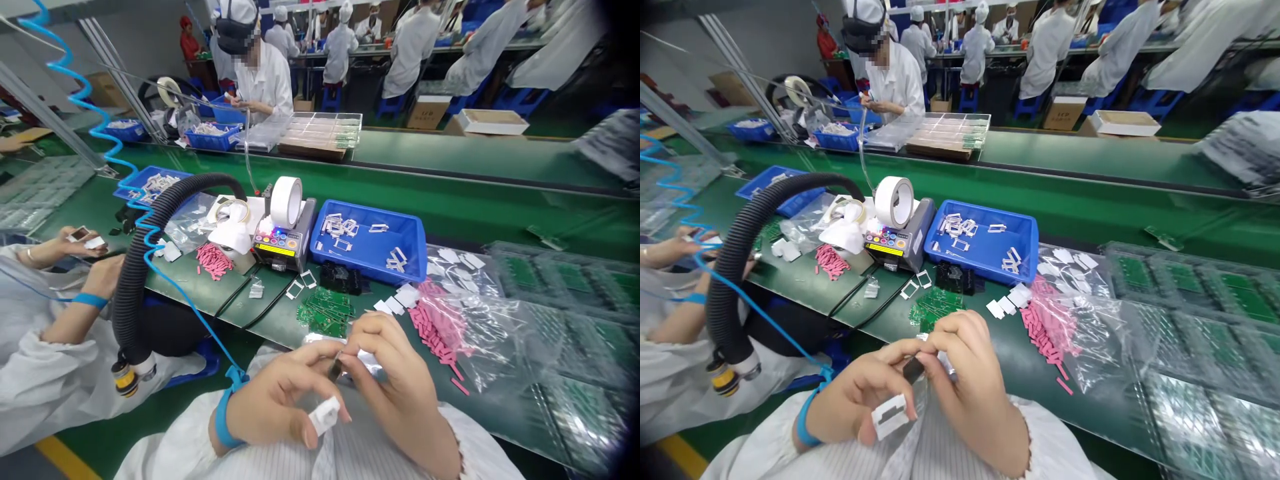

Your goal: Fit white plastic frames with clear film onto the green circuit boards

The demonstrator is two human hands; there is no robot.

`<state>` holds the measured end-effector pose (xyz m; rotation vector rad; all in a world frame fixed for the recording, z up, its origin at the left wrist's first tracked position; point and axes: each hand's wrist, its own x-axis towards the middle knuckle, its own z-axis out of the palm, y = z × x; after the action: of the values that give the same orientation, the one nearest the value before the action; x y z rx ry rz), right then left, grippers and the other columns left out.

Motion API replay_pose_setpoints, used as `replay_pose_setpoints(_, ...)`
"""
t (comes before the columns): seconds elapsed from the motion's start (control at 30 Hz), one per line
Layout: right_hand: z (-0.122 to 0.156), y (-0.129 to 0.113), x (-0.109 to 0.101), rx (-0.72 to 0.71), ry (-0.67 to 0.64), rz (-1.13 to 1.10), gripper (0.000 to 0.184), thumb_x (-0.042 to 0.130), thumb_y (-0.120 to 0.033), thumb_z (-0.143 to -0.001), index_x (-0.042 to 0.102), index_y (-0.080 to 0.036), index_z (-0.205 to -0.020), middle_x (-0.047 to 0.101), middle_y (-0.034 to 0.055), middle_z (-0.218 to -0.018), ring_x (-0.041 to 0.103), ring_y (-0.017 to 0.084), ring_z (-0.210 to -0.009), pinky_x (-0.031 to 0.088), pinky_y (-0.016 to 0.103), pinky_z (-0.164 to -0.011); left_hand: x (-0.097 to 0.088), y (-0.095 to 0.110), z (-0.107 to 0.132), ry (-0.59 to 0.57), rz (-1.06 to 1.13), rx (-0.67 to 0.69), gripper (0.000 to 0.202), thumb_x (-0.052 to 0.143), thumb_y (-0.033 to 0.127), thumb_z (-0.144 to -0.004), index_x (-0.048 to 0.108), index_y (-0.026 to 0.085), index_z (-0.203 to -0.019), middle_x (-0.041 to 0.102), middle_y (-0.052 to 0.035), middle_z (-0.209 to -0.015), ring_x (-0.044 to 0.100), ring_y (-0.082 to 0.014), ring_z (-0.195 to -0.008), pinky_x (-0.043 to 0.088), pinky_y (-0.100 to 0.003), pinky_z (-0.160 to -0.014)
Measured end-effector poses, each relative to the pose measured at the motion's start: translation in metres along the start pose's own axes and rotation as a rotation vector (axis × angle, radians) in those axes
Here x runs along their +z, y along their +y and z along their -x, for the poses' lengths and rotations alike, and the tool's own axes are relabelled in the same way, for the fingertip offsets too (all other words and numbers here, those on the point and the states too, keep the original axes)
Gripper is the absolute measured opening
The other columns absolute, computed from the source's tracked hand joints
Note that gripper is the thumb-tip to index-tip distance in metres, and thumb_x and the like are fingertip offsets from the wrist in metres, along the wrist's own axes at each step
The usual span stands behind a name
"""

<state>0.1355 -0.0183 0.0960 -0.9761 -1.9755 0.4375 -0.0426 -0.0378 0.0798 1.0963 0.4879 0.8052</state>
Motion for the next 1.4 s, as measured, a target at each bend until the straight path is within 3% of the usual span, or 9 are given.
replay_pose_setpoints(0.33,0.004,0.012,-0.005,-0.023,-0.037,0.012,0.013,0.049,-0.010,-0.085,0.051,-0.023,-0.084,0.054,0.0035,-0.084,0.054,0.018,-0.082,0.045,0.036,-0.072,0.001,0.000,-0.005,0.031,0.032,-0.025,0.035,0.072,0.048,-0.065,0.075,0.027,-0.094,0.047,-0.0092,-0.140,0.039,-0.0320,-0.130,0.027,-0.042,-0.107)
replay_pose_setpoints(0.63,0.007,0.018,-0.002,0.028,-0.045,-0.013,0.010,0.049,-0.013,-0.086,0.052,-0.022,-0.083,0.055,0.0020,-0.079,0.054,0.017,-0.078,0.044,0.033,-0.069,0.001,-0.006,-0.005,0.062,-0.017,-0.042,0.036,0.070,0.048,-0.068,0.074,0.023,-0.094,0.046,-0.0112,-0.142,0.037,-0.0338,-0.132,0.022,-0.044,-0.109)
replay_pose_setpoints(1.1,0.008,0.019,0.003,0.032,-0.026,0.047,0.012,0.048,-0.013,-0.087,0.052,-0.022,-0.079,0.056,0.0013,-0.079,0.053,0.016,-0.077,0.041,0.033,-0.072,0.003,-0.004,-0.011,0.084,-0.029,-0.044,0.034,0.070,0.046,-0.068,0.075,0.019,-0.089,0.058,-0.0126,-0.124,0.052,-0.0286,-0.111,0.034,-0.038,-0.098)
replay_pose_setpoints(1.4,0.014,0.026,0.014,0.066,-0.068,0.027,0.012,0.045,-0.011,-0.088,0.050,-0.020,-0.082,0.054,0.0025,-0.086,0.049,0.016,-0.083,0.040,0.033,-0.074,0.002,-0.005,-0.010,0.166,-0.116,-0.102,0.037,0.067,0.050,-0.069,0.075,0.018,-0.085,0.058,-0.0147,-0.124,0.045,-0.0328,-0.122,0.029,-0.041,-0.103)
